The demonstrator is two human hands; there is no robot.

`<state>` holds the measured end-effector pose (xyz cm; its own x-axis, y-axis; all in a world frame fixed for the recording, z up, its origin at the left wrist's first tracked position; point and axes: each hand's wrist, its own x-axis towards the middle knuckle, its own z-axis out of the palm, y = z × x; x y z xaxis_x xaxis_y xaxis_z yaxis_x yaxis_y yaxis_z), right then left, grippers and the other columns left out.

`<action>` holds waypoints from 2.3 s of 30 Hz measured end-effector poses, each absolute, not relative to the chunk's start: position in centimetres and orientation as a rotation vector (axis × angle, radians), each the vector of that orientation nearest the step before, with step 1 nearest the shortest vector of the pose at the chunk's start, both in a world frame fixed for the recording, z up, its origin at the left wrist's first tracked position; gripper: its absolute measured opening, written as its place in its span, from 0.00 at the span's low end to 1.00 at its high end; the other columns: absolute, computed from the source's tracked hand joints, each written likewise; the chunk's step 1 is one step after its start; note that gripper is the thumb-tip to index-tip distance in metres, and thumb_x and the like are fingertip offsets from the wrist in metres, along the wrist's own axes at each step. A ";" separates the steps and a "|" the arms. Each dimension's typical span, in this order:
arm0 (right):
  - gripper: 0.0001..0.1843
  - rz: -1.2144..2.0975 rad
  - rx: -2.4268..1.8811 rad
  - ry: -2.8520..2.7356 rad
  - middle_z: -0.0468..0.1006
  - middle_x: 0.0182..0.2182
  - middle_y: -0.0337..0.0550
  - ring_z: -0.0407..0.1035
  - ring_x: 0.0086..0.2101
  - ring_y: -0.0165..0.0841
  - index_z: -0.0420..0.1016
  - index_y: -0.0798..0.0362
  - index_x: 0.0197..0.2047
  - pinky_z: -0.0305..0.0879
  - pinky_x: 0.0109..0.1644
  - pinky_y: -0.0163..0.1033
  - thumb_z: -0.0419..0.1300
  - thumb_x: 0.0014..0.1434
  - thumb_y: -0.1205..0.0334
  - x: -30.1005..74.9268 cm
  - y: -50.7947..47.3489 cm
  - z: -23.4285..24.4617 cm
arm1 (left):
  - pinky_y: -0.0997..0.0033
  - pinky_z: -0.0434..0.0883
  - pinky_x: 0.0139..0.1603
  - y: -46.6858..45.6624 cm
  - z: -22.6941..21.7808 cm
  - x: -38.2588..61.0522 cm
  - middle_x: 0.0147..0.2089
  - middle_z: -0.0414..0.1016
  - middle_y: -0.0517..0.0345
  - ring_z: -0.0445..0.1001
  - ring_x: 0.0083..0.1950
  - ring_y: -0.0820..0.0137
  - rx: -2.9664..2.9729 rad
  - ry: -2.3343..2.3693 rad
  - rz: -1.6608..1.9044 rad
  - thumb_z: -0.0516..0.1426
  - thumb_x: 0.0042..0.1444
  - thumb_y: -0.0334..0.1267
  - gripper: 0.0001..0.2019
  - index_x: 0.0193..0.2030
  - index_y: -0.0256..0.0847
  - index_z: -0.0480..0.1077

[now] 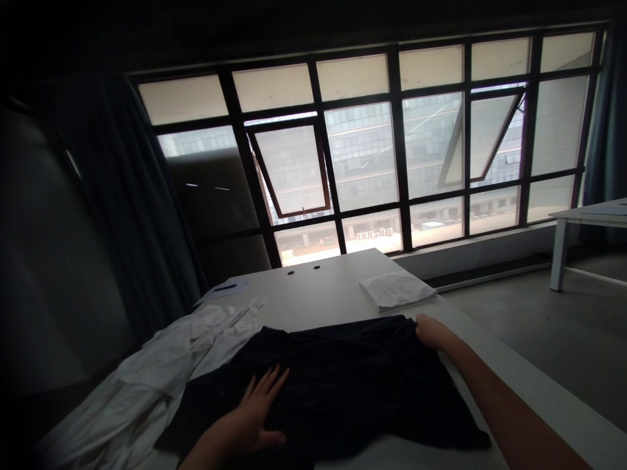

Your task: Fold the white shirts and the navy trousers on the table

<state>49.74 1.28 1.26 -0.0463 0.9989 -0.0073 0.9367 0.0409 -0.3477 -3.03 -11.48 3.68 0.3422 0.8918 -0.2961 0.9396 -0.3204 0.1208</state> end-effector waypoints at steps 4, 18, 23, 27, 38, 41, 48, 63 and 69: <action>0.12 0.354 -2.108 -1.904 0.81 0.39 0.55 0.74 0.39 0.40 0.74 0.56 0.38 0.60 0.39 0.38 0.52 0.54 0.73 52.0 2.2 1.1 | 0.43 0.30 0.74 -11.5 3.4 -3.2 0.78 0.20 0.54 0.23 0.77 0.53 2.391 1.644 -0.175 0.63 0.50 0.64 0.59 0.76 0.52 0.29; 0.16 0.530 -2.098 -1.765 0.82 0.35 0.48 0.76 0.35 0.40 0.72 0.54 0.43 0.64 0.35 0.38 0.63 0.51 0.59 54.0 1.8 -0.1 | 0.40 0.30 0.73 -11.7 4.0 -2.8 0.78 0.26 0.57 0.26 0.77 0.55 2.330 1.646 -0.175 0.49 0.61 0.68 0.44 0.76 0.54 0.33; 0.12 0.392 -2.092 -1.815 0.82 0.38 0.52 0.75 0.40 0.42 0.74 0.53 0.39 0.63 0.41 0.40 0.59 0.59 0.53 53.6 2.7 0.0 | 0.40 0.29 0.73 -11.6 3.9 -2.7 0.79 0.25 0.57 0.25 0.77 0.55 2.310 1.661 -0.186 0.52 0.60 0.66 0.46 0.76 0.54 0.33; 0.22 0.436 -2.133 -1.842 0.82 0.33 0.53 0.76 0.37 0.44 0.75 0.53 0.29 0.64 0.39 0.42 0.54 0.63 0.45 53.4 2.4 -0.4 | 0.39 0.29 0.73 -11.3 3.4 -3.0 0.78 0.25 0.58 0.25 0.77 0.54 2.323 1.651 -0.166 0.52 0.60 0.67 0.46 0.76 0.55 0.34; 0.10 0.363 -2.165 -1.822 0.81 0.37 0.52 0.76 0.39 0.42 0.75 0.53 0.35 0.62 0.39 0.39 0.60 0.59 0.55 52.2 2.2 -1.0 | 0.39 0.29 0.73 -11.6 3.8 -2.7 0.78 0.24 0.57 0.24 0.77 0.55 2.302 1.668 -0.216 0.54 0.58 0.65 0.48 0.76 0.54 0.33; 0.10 0.341 -2.153 -1.825 0.81 0.37 0.51 0.75 0.39 0.41 0.74 0.53 0.35 0.60 0.38 0.38 0.59 0.59 0.55 52.6 2.3 -0.3 | 0.39 0.29 0.73 -11.7 4.0 -2.6 0.78 0.23 0.56 0.24 0.77 0.55 2.301 1.656 -0.214 0.54 0.58 0.66 0.48 0.76 0.54 0.33; 0.06 0.387 -2.142 -1.865 0.80 0.33 0.46 0.75 0.35 0.39 0.73 0.52 0.32 0.60 0.37 0.38 0.61 0.54 0.58 52.8 1.9 -0.4 | 0.39 0.29 0.73 -11.5 3.8 -2.8 0.78 0.22 0.57 0.23 0.77 0.54 2.298 1.658 -0.219 0.54 0.59 0.64 0.47 0.76 0.53 0.33; 0.16 0.277 -2.027 -1.965 0.81 0.39 0.52 0.75 0.40 0.43 0.71 0.52 0.37 0.62 0.39 0.41 0.58 0.59 0.47 50.1 -0.9 4.9 | 0.28 0.28 0.68 -11.4 3.5 -3.9 0.78 0.20 0.56 0.21 0.76 0.46 2.178 1.753 -0.307 0.57 0.54 0.64 0.52 0.76 0.54 0.30; 0.26 0.320 -2.029 -1.956 0.81 0.34 0.51 0.75 0.36 0.45 0.70 0.50 0.37 0.62 0.35 0.44 0.51 0.61 0.35 48.1 -5.2 4.3 | 0.30 0.30 0.69 -11.6 4.5 -3.8 0.78 0.22 0.54 0.23 0.76 0.47 2.143 1.841 -0.324 0.53 0.57 0.65 0.49 0.76 0.52 0.32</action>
<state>48.13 -5.17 4.30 0.0457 0.9977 0.0494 0.9300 -0.0245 -0.3667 -3.80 -11.60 4.48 0.1549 0.9208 -0.3579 0.9877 -0.1363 0.0768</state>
